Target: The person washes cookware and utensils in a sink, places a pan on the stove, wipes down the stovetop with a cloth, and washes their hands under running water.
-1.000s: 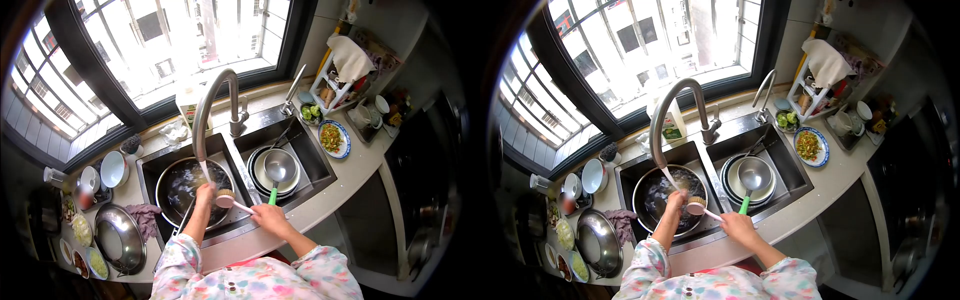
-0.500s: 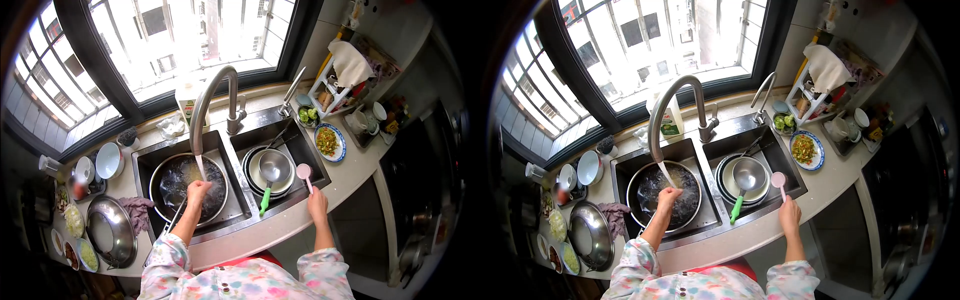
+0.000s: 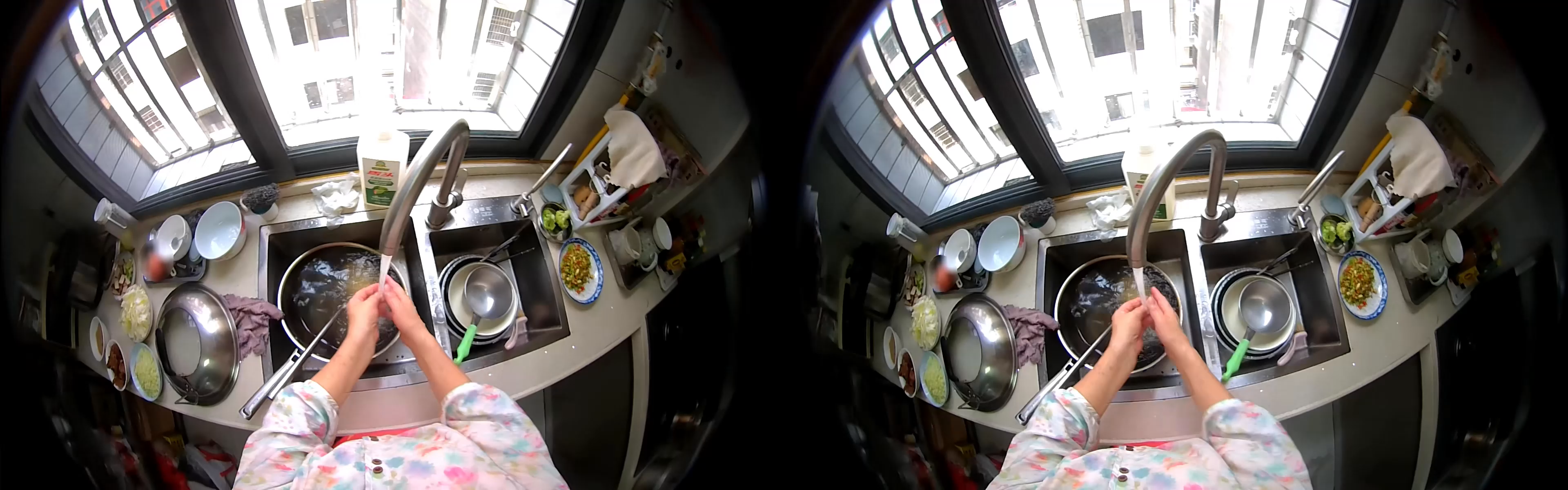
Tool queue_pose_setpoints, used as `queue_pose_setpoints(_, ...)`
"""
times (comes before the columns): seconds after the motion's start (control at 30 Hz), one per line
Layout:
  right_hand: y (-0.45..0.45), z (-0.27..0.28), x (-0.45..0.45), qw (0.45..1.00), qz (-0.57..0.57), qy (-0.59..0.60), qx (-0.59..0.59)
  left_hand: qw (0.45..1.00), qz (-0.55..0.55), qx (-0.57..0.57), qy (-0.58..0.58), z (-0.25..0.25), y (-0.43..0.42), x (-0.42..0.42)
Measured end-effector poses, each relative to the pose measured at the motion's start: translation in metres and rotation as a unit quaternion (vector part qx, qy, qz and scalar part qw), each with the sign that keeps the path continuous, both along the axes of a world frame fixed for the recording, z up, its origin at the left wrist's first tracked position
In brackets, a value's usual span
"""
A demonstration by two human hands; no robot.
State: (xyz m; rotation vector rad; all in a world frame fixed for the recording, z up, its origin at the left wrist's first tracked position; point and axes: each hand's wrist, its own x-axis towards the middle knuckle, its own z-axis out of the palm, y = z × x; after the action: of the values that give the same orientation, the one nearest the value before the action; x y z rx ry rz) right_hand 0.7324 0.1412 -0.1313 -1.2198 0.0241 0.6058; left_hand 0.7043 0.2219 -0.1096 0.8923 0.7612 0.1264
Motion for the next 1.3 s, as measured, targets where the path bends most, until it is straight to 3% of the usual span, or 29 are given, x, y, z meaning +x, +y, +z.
queue_pose_setpoints(0.07,0.018,-0.022,0.005,0.97,-0.03,0.153,0.187,0.993,0.035,-0.069,-0.085,-0.014,-0.008,-0.003)
queue_pose_setpoints(0.1,0.019,0.003,0.0,0.94,-0.043,0.201,0.271,0.982,0.119,-0.133,-0.057,0.006,-0.015,-0.003)
queue_pose_setpoints(0.17,0.017,0.014,-0.009,0.932,-0.062,0.238,0.265,0.959,0.202,-0.198,-0.031,-0.013,-0.019,-0.004)
queue_pose_setpoints(0.27,0.011,-0.034,-0.015,0.961,-0.069,0.217,0.156,0.996,0.044,0.075,-0.035,-0.063,-0.028,-0.032)
queue_pose_setpoints(0.3,0.007,-0.041,-0.016,0.954,-0.06,0.247,0.16,0.971,0.006,0.236,-0.017,-0.056,-0.031,-0.036)
queue_pose_setpoints(0.37,-0.001,-0.05,-0.016,0.935,-0.049,0.306,0.172,0.841,-0.074,0.536,0.022,-0.033,-0.036,-0.044)
queue_pose_setpoints(0.4,-0.003,-0.04,-0.017,0.947,-0.054,0.28,0.146,0.805,-0.102,0.582,-0.06,-0.036,-0.03,-0.049)
queue_pose_setpoints(0.5,-0.013,-0.054,-0.002,0.981,0.044,0.16,-0.1,0.736,-0.277,0.599,-0.153,-0.033,-0.009,-0.057)
queue_pose_setpoints(0.53,-0.016,-0.048,0.005,0.975,0.111,0.049,-0.184,0.65,-0.418,0.624,-0.115,-0.032,0.002,-0.057)
queue_pose_setpoints(0.57,-0.024,-0.055,0.012,0.939,0.145,-0.124,-0.287,0.626,-0.409,0.657,-0.096,-0.027,0.01,-0.064)
queue_pose_setpoints(0.6,-0.03,-0.061,0.028,0.922,0.116,-0.231,-0.289,0.601,-0.401,0.687,-0.075,-0.015,0.017,-0.074)
queue_pose_setpoints(0.63,-0.033,-0.005,0.044,0.937,0.098,-0.175,-0.286,0.574,-0.393,0.717,-0.053,-0.009,0.025,-0.082)
queue_pose_setpoints(0.67,-0.04,-0.023,0.075,0.935,0.011,-0.222,-0.278,0.639,-0.415,0.646,0.038,-0.016,0.034,-0.09)
queue_pose_setpoints(0.7,-0.044,-0.02,0.109,0.909,-0.108,-0.325,-0.24,0.655,-0.424,0.622,0.072,-0.012,0.046,-0.098)
queue_pose_setpoints(0.73,-0.049,0.024,0.133,0.902,-0.115,-0.264,-0.322,0.649,-0.4,0.644,0.067,-0.007,0.057,-0.109)
queue_pose_setpoints(0.8,-0.058,0.028,0.192,0.851,-0.204,-0.357,-0.327,0.629,-0.352,0.69,0.069,0.001,0.076,-0.135)
queue_pose_setpoints(0.87,-0.066,0.023,0.247,0.885,-0.197,-0.324,-0.27,0.606,-0.301,0.732,0.084,0.016,0.089,-0.162)
queue_pose_setpoints(0.9,-0.074,-0.008,0.288,0.913,-0.168,-0.332,-0.166,0.628,-0.288,0.714,0.114,0.024,0.095,-0.174)
queue_pose_setpoints(0.97,-0.06,0.058,0.266,0.925,-0.041,-0.226,-0.304,0.621,-0.27,0.714,0.179,0.033,0.102,-0.203)
queue_pose_setpoints(1.07,-0.06,0.016,0.292,0.96,-0.094,-0.176,-0.197,0.609,-0.281,0.694,0.263,0.055,0.106,-0.223)
queue_pose_setpoints(1.17,-0.066,-0.022,0.304,0.927,-0.096,-0.278,-0.234,0.619,-0.286,0.669,0.296,0.06,0.11,-0.234)
queue_pose_setpoints(1.2,-0.065,-0.022,0.295,0.85,-0.096,-0.395,-0.336,0.619,-0.295,0.661,0.305,0.059,0.112,-0.234)
queue_pose_setpoints(1.3,-0.066,-0.004,0.279,0.78,-0.072,-0.452,-0.427,0.63,-0.326,0.628,0.321,0.062,0.118,-0.233)
